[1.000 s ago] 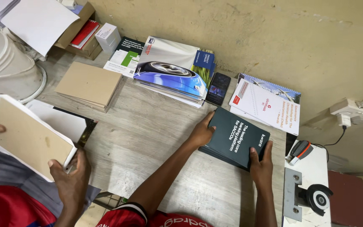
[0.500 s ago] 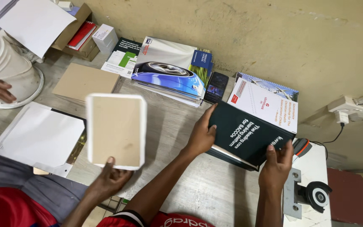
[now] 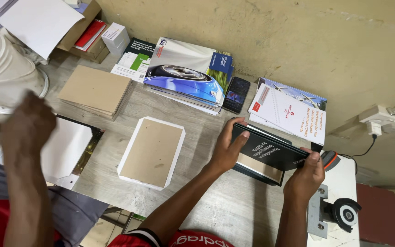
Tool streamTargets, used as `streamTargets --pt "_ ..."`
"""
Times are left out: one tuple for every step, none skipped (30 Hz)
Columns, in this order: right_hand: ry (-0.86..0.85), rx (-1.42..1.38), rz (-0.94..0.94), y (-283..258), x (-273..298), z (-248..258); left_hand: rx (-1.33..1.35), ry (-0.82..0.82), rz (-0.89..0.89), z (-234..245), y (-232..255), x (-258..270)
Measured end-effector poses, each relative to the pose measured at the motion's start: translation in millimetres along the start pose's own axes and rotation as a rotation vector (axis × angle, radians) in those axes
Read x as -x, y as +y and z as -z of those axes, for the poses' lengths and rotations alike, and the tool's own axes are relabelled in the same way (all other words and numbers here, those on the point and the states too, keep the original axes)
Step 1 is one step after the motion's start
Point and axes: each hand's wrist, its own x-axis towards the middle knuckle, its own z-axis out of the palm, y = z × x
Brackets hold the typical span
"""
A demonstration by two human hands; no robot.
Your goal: The person aligns a beige book cover onto a white backing sheet and presses it down to adhere. They repeat this process for several units, stacking the finished items on the right side of the table.
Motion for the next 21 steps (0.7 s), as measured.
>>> streamTargets --pt "-0.002 0.000 0.000 -0.7 -0.3 -2.2 0.000 0.002 -0.001 -2.0 -0.2 -2.2" --pt "0.028 0.030 0.016 -1.4 -0.6 -4.5 0.001 0.026 0.012 -3.9 -0.5 -4.5" --pt "0.058 0.061 0.030 -1.8 -0.1 -6.7 0.003 0.050 0.026 -5.3 -0.9 -6.1" --pt "0.057 0.062 0.029 27.1 -10.9 4.3 0.003 0.051 0.027 -4.8 -9.3 -7.6" --pt "0.065 0.055 0.132 55.7 -21.3 16.7 0.011 0.076 -0.022 -5.2 -18.0 -8.0" --pt "0.073 0.048 0.236 84.3 -32.0 29.4 0.020 0.100 -0.072 -5.8 -26.7 -8.5" --pt "0.078 0.047 0.235 88.9 -33.3 31.6 0.018 0.096 -0.071 -6.3 -27.4 -9.3" --pt "0.066 0.045 0.244 93.4 -34.7 34.0 0.030 0.112 -0.083 -6.9 -27.9 -10.0" --pt "0.052 0.046 0.254 97.2 -36.0 38.3 0.045 0.130 -0.094 -8.7 -28.6 -9.3" --pt "0.054 0.048 0.253 99.2 -37.3 37.7 0.047 0.127 -0.092 -9.3 -29.1 -9.4" --pt "0.056 0.004 0.253 101.2 -38.4 37.1 0.062 0.139 -0.116 -9.9 -29.5 -9.7" --pt "0.057 -0.039 0.253 103.0 -39.4 36.4 0.078 0.151 -0.139 -10.3 -29.8 -10.0" --pt "0.060 -0.041 0.255 105.0 -42.1 38.8 0.077 0.149 -0.141 -9.4 -31.0 -9.1" --pt "0.054 -0.043 0.259 106.8 -44.6 41.1 0.078 0.122 -0.132 -8.3 -31.9 -8.2" --pt "0.044 -0.043 0.262 108.5 -47.4 43.0 0.079 0.100 -0.121 -7.0 -33.0 -7.0" --pt "0.043 -0.044 0.262 98.5 -38.2 39.8 0.078 0.101 -0.121 -5.1 -35.1 -5.9" --pt "0.030 -0.003 0.280 88.6 -29.8 36.1 0.013 0.093 -0.124 -3.0 -37.4 -5.0" --pt "0.017 0.039 0.297 79.2 -21.2 32.5 -0.053 0.085 -0.127 -0.8 -40.0 -3.8" --pt "0.019 0.045 0.290 70.3 -13.3 27.0 -0.053 0.083 -0.117 -2.4 -39.6 -4.2" --pt "0.000 0.082 0.287 61.5 -5.5 21.4 -0.095 0.082 -0.120 -3.9 -39.3 -4.5" --pt "-0.024 0.115 0.293 51.3 -3.9 13.3 -0.133 0.087 -0.134 -7.0 -38.4 -9.6"
